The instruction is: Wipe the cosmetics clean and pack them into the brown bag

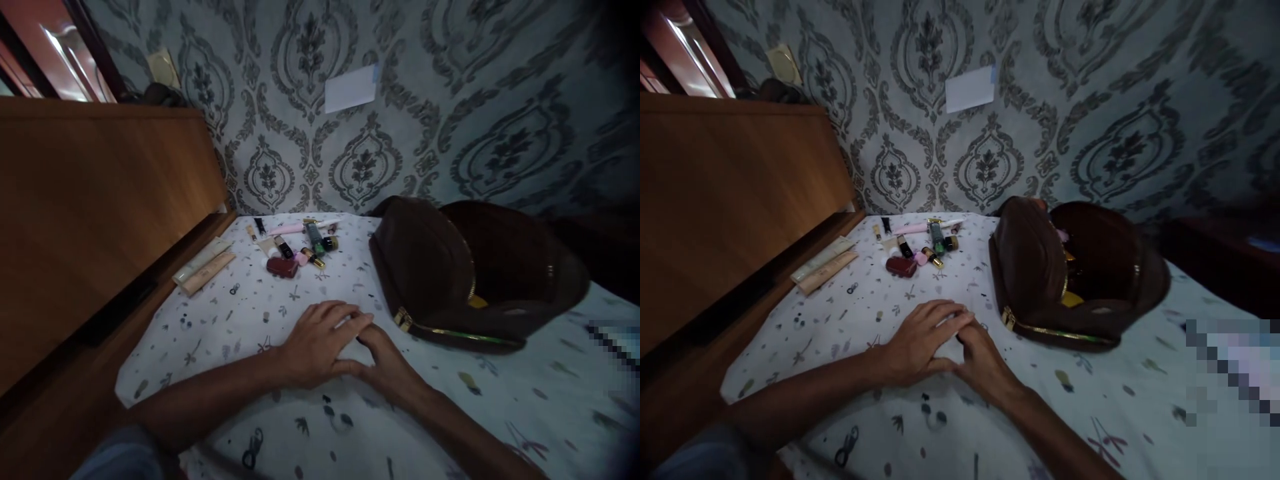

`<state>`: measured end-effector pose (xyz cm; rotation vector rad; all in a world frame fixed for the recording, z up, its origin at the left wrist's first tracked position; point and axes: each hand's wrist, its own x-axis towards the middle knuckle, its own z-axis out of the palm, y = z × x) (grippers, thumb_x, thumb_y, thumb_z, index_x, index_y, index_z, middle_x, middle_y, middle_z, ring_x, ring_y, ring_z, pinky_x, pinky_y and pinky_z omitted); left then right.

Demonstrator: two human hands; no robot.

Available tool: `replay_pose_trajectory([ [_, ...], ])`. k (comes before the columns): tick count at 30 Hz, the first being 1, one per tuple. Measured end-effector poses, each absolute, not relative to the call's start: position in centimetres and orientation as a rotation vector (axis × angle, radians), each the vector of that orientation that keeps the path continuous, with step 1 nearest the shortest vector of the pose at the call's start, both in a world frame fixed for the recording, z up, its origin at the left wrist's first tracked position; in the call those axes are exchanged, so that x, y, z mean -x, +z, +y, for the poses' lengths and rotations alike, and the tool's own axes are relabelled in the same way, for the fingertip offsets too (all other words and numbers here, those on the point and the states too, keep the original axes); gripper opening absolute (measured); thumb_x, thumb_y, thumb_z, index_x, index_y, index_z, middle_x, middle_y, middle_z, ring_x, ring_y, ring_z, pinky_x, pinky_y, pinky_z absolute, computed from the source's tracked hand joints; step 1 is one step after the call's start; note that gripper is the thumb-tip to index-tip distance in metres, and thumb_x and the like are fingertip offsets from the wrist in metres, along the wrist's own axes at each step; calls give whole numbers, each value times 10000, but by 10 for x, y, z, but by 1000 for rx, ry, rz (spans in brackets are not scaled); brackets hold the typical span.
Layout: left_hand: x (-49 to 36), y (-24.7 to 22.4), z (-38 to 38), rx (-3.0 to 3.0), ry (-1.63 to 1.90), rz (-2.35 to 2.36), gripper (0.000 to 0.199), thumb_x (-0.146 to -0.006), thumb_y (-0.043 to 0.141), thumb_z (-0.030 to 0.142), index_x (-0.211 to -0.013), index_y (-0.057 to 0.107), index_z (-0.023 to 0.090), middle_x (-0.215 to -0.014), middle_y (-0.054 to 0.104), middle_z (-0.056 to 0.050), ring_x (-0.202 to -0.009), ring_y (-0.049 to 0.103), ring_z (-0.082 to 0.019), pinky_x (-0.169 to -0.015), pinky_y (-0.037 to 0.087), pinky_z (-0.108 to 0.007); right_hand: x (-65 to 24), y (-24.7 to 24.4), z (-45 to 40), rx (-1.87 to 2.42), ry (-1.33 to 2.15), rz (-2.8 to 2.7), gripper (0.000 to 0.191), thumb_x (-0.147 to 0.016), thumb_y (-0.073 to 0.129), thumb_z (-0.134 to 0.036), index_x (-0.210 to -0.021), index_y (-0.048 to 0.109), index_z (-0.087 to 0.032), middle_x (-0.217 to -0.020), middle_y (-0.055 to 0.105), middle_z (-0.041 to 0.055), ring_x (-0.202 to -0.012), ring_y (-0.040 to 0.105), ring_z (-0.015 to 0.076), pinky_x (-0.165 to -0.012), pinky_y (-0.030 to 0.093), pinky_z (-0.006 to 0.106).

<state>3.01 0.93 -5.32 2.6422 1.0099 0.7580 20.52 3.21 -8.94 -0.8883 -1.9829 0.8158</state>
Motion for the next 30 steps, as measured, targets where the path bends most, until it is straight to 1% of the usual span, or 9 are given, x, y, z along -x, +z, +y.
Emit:
replay_pose_trajectory([
  [5,-31,-44,7,-2293,832,1043,541,-990,358,463,-1487,377,250,-1388,527,-123,-1263,490,-290,-1051,422,-453,-197,-77,30,953,886,-1972,362,-686,715,-295,-1028,695,-178,-953,696,69,-873,643,263,-768,544,372],
  [9,-33,-42,12,-1906,938,1060,479,-964,417,399,-1378,523,184,-1308,596,-121,-1220,547,-281,-1072,409,-424,-197,-68,29,936,1007,-2024,259,-661,786,-340,-845,714,-172,-889,688,63,-832,646,247,-749,542,350],
  [11,-33,-46,18,-1685,989,1069,454,-953,434,417,-1300,585,167,-1242,640,-105,-1181,576,-270,-1077,402,-410,-196,-66,29,858,1077,-2003,295,-668,800,-356,-894,728,-181,-958,699,75,-916,652,262,-819,539,364],
  [14,-31,-56,29,-1354,1068,1089,441,-906,501,467,-1195,639,165,-1095,691,-74,-1096,616,-254,-1038,432,-396,-195,-67,30,771,1194,-1871,433,-656,819,-423,-1017,731,-201,-1078,703,86,-1060,638,289,-933,518,407],
  [18,-33,-66,34,-1086,1115,1075,488,-850,574,556,-1175,648,199,-1015,702,-46,-1041,637,-244,-958,483,-381,-193,-69,30,804,1250,-1705,570,-600,853,-447,-1090,701,-200,-1102,708,84,-1061,652,277,-966,514,417],
  [22,-36,-68,30,-1099,1095,937,636,-844,517,682,-1227,612,184,-951,703,-54,-896,670,-224,-839,526,-355,-194,-67,29,830,1103,-1630,502,-623,842,-400,-1065,699,-212,-1078,711,85,-1038,656,262,-940,528,393],
  [25,-33,-71,26,-1187,997,989,686,-827,509,718,-1215,620,162,-880,706,-60,-768,664,-207,-740,536,-339,-196,-65,28,830,931,-1628,452,-671,817,-377,-1081,695,-231,-1089,701,81,-1041,651,249,-921,530,373],
  [27,-30,-73,25,-1228,968,1061,660,-811,529,723,-1132,658,161,-812,701,-54,-716,646,-193,-686,530,-315,-197,-65,27,840,825,-1657,439,-690,811,-369,-1092,692,-237,-1070,702,78,-1015,654,244,-891,534,363],
  [30,-30,-70,24,-1230,895,1109,636,-802,496,755,-929,698,165,-638,655,-42,-544,575,-163,-538,478,-281,-199,-66,27,859,716,-1703,420,-708,806,-365,-1093,692,-241,-1053,708,81,-1008,652,254,-884,530,370],
])
